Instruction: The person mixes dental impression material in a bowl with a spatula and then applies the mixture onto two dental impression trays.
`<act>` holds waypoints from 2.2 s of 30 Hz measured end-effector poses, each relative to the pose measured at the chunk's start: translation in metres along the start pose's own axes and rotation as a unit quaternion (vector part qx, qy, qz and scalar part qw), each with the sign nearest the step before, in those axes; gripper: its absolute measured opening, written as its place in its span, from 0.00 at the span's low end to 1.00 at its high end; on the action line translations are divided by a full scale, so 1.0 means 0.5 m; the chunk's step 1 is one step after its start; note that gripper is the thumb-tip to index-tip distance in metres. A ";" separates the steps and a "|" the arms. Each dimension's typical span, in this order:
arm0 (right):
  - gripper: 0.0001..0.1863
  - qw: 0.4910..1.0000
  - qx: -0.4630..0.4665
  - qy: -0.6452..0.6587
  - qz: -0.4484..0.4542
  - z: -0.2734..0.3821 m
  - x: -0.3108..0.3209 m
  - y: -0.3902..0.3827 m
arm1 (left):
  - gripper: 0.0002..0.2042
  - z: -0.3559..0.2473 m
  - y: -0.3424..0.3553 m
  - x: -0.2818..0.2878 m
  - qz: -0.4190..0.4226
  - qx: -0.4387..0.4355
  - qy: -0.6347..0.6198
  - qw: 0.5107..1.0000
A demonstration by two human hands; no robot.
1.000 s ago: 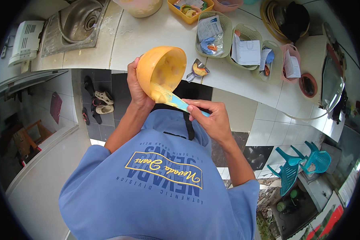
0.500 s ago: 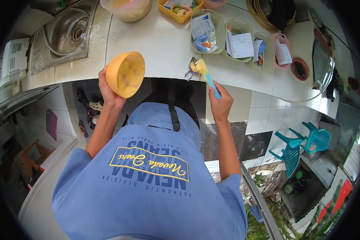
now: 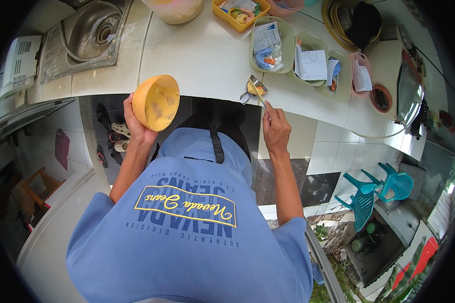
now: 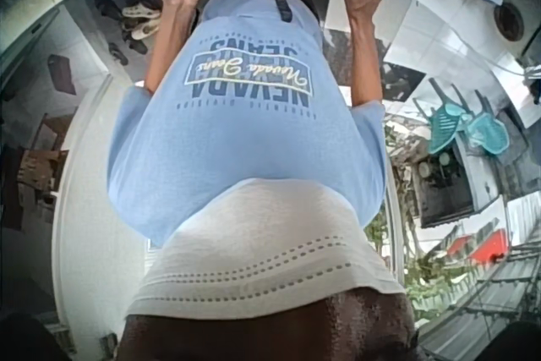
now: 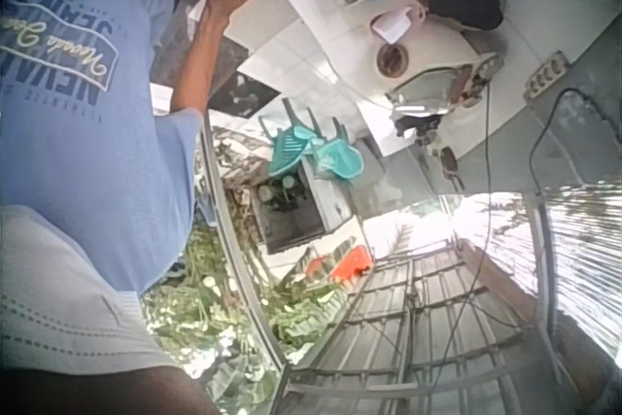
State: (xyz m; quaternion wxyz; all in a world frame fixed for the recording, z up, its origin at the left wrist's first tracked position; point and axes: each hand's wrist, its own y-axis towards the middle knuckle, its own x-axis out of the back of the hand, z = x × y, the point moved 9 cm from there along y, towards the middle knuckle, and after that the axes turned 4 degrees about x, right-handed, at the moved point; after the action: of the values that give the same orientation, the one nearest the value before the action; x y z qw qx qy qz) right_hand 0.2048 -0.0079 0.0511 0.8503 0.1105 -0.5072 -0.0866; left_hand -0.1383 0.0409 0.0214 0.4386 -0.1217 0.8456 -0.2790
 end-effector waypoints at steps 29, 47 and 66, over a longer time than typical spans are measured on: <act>0.15 0.997 -0.057 0.059 0.012 0.013 0.106 -0.031 | 0.22 0.119 0.026 -0.119 0.055 0.124 -0.133 0.982; 0.14 0.999 -0.020 0.046 0.018 -0.029 0.080 0.011 | 0.23 0.113 0.001 -0.062 0.041 0.112 -0.142 0.983; 0.13 0.996 -0.026 0.058 0.056 -0.034 0.077 0.037 | 0.24 0.115 -0.011 -0.046 0.024 0.107 -0.152 0.982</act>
State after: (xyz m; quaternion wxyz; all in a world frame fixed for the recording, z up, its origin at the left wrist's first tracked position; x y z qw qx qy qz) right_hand 0.2384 0.0015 0.0809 0.8842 0.0646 -0.4604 -0.0456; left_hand -0.0787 0.0258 0.0137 0.5791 -0.0953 0.7370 -0.3354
